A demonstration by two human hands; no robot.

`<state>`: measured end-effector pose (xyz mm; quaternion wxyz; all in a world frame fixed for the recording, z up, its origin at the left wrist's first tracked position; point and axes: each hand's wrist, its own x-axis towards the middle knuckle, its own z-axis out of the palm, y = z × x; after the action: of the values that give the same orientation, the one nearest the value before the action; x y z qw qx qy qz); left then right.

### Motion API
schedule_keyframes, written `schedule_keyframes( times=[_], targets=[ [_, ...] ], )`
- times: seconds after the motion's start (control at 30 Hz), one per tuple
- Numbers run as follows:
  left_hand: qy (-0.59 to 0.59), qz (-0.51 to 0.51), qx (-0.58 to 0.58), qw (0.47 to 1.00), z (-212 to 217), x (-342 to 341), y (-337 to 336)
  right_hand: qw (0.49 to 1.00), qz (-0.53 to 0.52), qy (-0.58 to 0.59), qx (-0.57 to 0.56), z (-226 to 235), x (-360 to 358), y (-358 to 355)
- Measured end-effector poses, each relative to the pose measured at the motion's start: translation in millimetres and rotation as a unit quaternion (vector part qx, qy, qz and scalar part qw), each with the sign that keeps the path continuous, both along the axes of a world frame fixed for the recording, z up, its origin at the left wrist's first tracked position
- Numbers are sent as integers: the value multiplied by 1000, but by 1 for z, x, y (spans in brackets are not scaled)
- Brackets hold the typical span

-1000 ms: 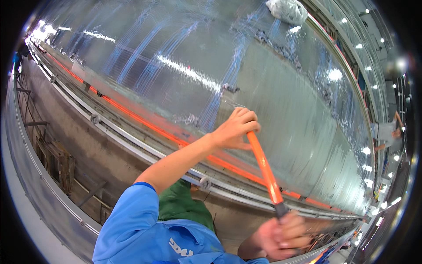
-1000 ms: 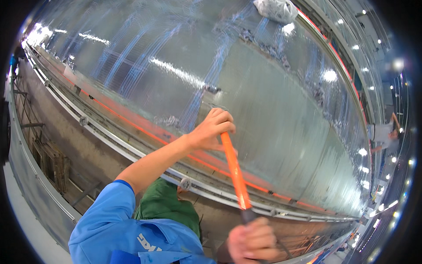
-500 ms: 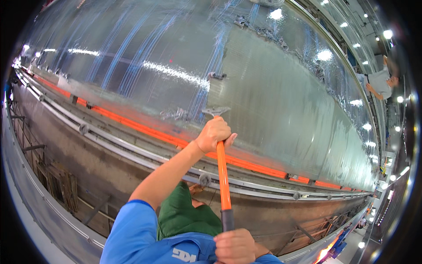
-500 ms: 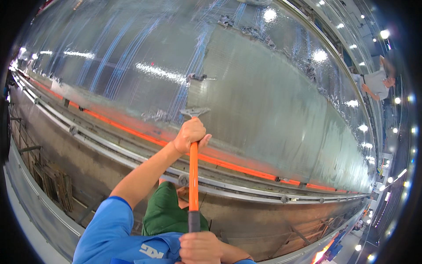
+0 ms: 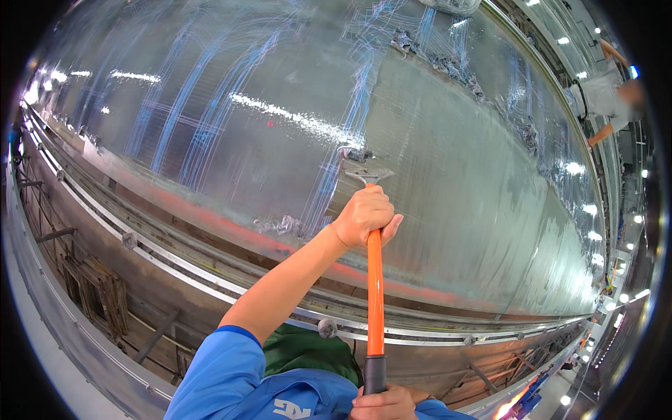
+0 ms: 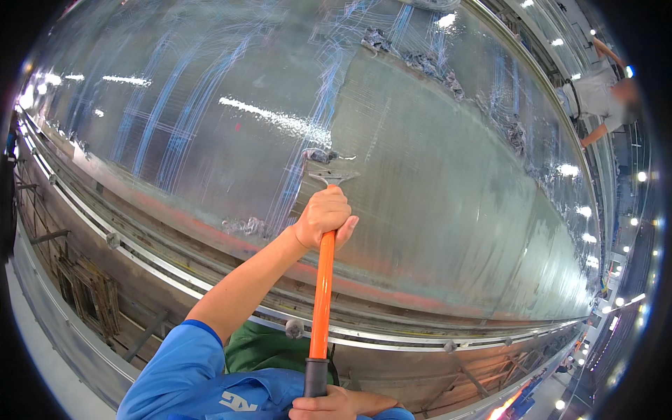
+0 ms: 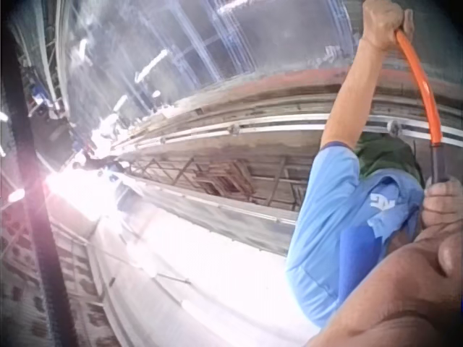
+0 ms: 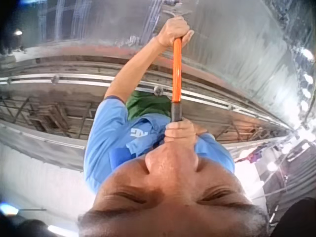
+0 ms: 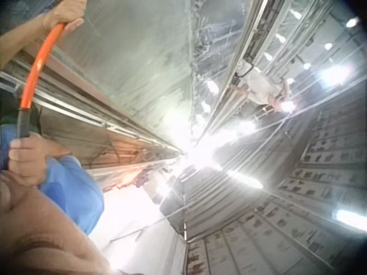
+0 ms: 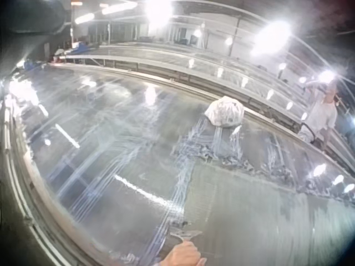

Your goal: The person uses a long-handled scraper to remove a thick, gray resin-like substance from a large, curved glass surface. They repeatedly scrape the material into clumps and move along the surface to clear different sections.

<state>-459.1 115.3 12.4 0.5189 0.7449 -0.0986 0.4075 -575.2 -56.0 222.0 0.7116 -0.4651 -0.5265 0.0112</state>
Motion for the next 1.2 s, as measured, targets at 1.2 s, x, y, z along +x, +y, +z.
schedule_keyframes(
  times=[1.2],
  targets=[
    [17, 11, -20, 1000, 12, 197, 88, 969, -230, 30, -84, 31, 178, 124]
  ],
)
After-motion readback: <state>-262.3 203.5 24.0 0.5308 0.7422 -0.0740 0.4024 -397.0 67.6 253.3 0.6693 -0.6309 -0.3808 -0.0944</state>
